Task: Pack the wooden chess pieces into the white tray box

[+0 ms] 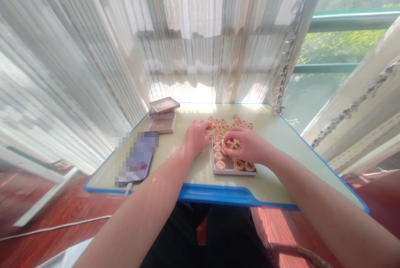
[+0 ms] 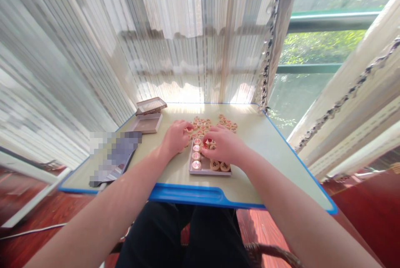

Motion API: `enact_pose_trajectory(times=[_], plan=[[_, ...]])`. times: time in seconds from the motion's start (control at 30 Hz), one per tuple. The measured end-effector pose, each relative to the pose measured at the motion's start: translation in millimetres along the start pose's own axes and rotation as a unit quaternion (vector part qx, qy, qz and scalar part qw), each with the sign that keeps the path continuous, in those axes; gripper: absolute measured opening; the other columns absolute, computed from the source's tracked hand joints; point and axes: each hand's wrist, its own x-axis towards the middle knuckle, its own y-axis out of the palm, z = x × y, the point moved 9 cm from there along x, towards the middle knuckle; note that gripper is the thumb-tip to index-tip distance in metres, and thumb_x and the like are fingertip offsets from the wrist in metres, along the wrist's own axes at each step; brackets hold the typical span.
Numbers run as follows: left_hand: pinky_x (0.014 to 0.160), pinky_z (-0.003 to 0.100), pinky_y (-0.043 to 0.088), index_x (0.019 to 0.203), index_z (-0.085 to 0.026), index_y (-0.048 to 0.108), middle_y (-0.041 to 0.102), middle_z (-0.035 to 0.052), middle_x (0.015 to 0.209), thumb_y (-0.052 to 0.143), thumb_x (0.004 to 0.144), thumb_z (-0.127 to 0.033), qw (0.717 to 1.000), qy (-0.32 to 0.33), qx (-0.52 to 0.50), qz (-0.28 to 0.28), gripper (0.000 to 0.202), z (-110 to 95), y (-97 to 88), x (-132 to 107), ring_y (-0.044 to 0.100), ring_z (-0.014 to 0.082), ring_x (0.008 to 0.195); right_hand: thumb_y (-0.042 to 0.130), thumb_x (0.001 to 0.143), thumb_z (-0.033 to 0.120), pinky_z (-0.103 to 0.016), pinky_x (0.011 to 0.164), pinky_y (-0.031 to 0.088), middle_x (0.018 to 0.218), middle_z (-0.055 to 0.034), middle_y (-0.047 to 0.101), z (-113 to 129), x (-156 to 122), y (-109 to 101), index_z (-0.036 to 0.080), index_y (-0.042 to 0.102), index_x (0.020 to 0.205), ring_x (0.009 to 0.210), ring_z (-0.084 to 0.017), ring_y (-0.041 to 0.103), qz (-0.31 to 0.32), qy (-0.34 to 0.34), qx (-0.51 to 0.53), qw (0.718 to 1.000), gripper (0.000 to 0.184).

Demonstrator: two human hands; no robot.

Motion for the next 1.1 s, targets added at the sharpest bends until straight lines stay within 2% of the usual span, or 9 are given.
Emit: enact_pose_trajectory(times=[0.23, 0.47, 0.6, 0.8, 0.97, 1.1], plan=[[0.089, 0.031, 0.046, 0.090, -0.020, 0.067, 0.067, 0.0021, 0.089, 0.043, 0.072, -0.003, 1.000, 0.008, 0.001, 0.018, 0.035, -4, 2.5, -1, 0.056, 0.0183, 0.090, 0.063, 0.075, 0.033, -0.033, 0.078, 0.043, 0.079, -0.0040, 0.063, 0, -2, 5, 0.021, 0.068, 0.077, 0.083, -0.021, 0.055, 0.021, 0.009, -0.022, 0.999, 0.014], [0.090, 0.030, 0.045, 0.088, -0.020, 0.067, 0.067, 0.0031, 0.091, 0.042, 0.075, -0.005, 0.999, 0.021, 0.014, 0.044, 0.031, -13, 2.3, -2, 0.057, 0.0181, 0.091, 0.060, 0.077, 0.031, -0.030, 0.075, 0.043, 0.081, -0.0039, 0.064, 2, -2, 7, 0.023, 0.070, 0.081, 0.084, -0.020, 0.057, 0.036, 0.006, -0.011, 0.999, 0.014], [0.088, 0.031, 0.046, 0.086, -0.019, 0.067, 0.067, 0.0039, 0.089, 0.043, 0.074, -0.005, 0.998, 0.042, 0.020, 0.042, 0.030, -17, 0.8, -2, 0.057, 0.0189, 0.088, 0.061, 0.076, 0.034, -0.031, 0.077, 0.044, 0.083, -0.0043, 0.065, 0, -2, 7, 0.023, 0.070, 0.084, 0.085, -0.021, 0.057, 0.025, 0.014, -0.022, 0.999, 0.017], [0.087, 0.031, 0.045, 0.084, -0.018, 0.066, 0.067, 0.0045, 0.088, 0.043, 0.075, -0.006, 0.997, 0.060, 0.025, 0.040, 0.028, -20, 1.4, -2, 0.056, 0.0197, 0.086, 0.061, 0.076, 0.034, -0.031, 0.075, 0.043, 0.077, -0.0034, 0.063, -1, -2, 8, 0.022, 0.069, 0.077, 0.081, -0.020, 0.056, 0.028, 0.020, -0.022, 0.999, 0.014], [0.087, 0.031, 0.045, 0.086, -0.019, 0.067, 0.067, 0.0041, 0.089, 0.043, 0.075, -0.006, 0.998, 0.054, 0.021, 0.033, 0.029, -21, -0.2, -1, 0.056, 0.0196, 0.087, 0.062, 0.075, 0.035, -0.032, 0.076, 0.043, 0.078, -0.0038, 0.063, -1, -2, 7, 0.022, 0.068, 0.078, 0.082, -0.020, 0.056, 0.023, 0.020, -0.023, 0.999, 0.015], [0.090, 0.031, 0.045, 0.090, -0.019, 0.067, 0.067, 0.0035, 0.090, 0.043, 0.073, -0.004, 0.999, 0.025, 0.009, 0.041, 0.033, -13, 1.6, 1, 0.057, 0.0189, 0.089, 0.063, 0.074, 0.036, -0.032, 0.075, 0.044, 0.079, -0.0047, 0.063, -7, -3, 1, 0.021, 0.069, 0.082, 0.082, -0.020, 0.056, -0.007, 0.033, -0.003, 0.999, 0.018]])
